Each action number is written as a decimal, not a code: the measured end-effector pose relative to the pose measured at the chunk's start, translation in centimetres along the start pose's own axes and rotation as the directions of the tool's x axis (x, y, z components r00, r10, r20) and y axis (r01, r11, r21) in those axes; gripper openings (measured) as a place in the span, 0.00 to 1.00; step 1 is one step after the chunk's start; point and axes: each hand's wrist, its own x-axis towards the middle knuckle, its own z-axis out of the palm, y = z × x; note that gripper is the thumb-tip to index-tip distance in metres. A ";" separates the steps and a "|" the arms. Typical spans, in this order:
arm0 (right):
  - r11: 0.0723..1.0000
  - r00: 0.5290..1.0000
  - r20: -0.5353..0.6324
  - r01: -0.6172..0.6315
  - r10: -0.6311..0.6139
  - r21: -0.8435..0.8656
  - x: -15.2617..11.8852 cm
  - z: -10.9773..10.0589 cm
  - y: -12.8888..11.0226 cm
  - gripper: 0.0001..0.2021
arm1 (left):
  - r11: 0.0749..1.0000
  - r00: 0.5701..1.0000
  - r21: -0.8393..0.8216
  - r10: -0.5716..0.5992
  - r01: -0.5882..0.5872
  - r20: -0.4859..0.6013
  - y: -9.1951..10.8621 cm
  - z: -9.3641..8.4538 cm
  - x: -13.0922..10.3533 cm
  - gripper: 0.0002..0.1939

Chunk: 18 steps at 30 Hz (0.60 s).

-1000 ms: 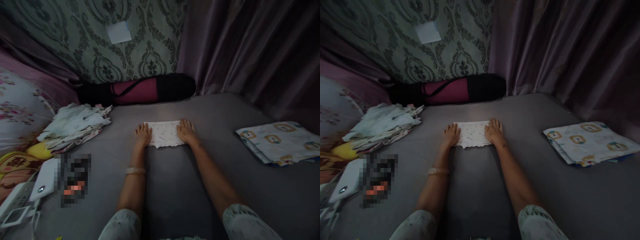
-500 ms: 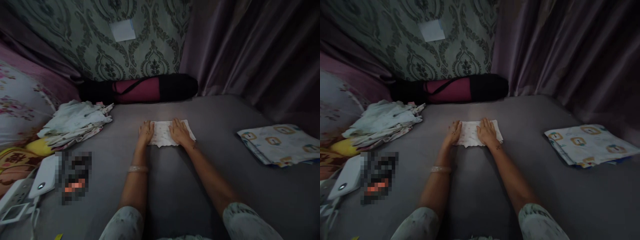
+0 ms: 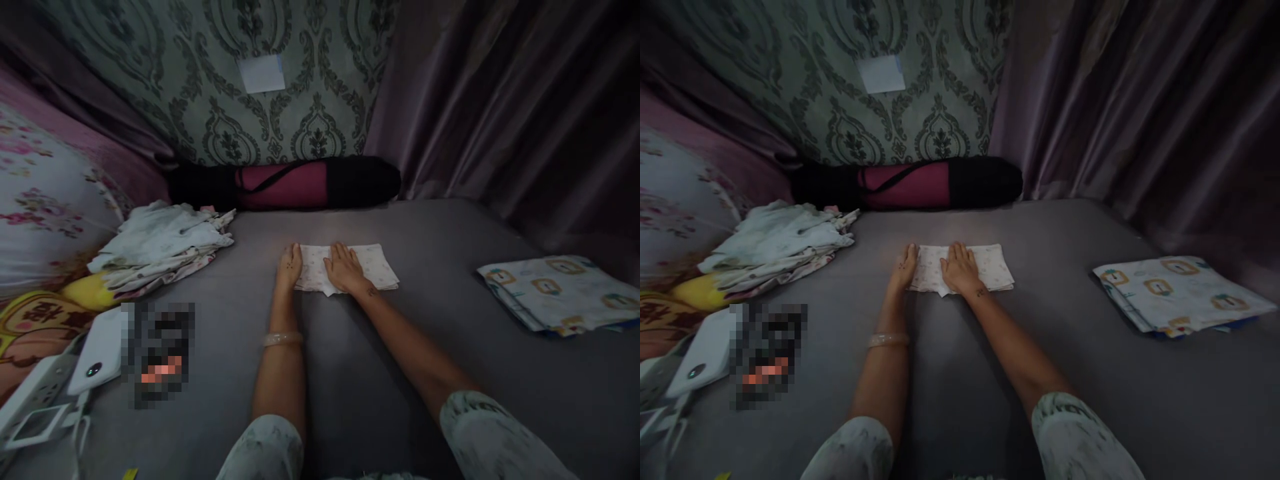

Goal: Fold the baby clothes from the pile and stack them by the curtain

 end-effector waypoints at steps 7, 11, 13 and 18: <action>1.000 0.999 0.024 -0.026 0.025 0.013 0.3 1.0 -1.3 0.32 | 0.996 0.997 -0.075 -0.050 0.046 -0.058 0.3 -0.6 0.1 0.25; 0.999 1.000 0.004 0.013 -0.013 0.051 0.6 1.1 -2.6 0.31 | 0.994 0.997 -0.103 -0.052 0.045 -0.063 0.4 -0.6 0.1 0.25; 0.998 0.999 0.001 0.034 -0.034 0.061 0.7 1.3 -3.2 0.31 | 0.993 0.996 -0.113 -0.050 0.041 -0.076 0.4 -0.7 0.1 0.25; 0.998 1.000 -0.001 0.029 -0.029 0.061 0.8 1.5 -4.0 0.31 | 0.996 0.993 -0.073 -0.053 0.045 -0.109 0.6 -0.6 0.2 0.25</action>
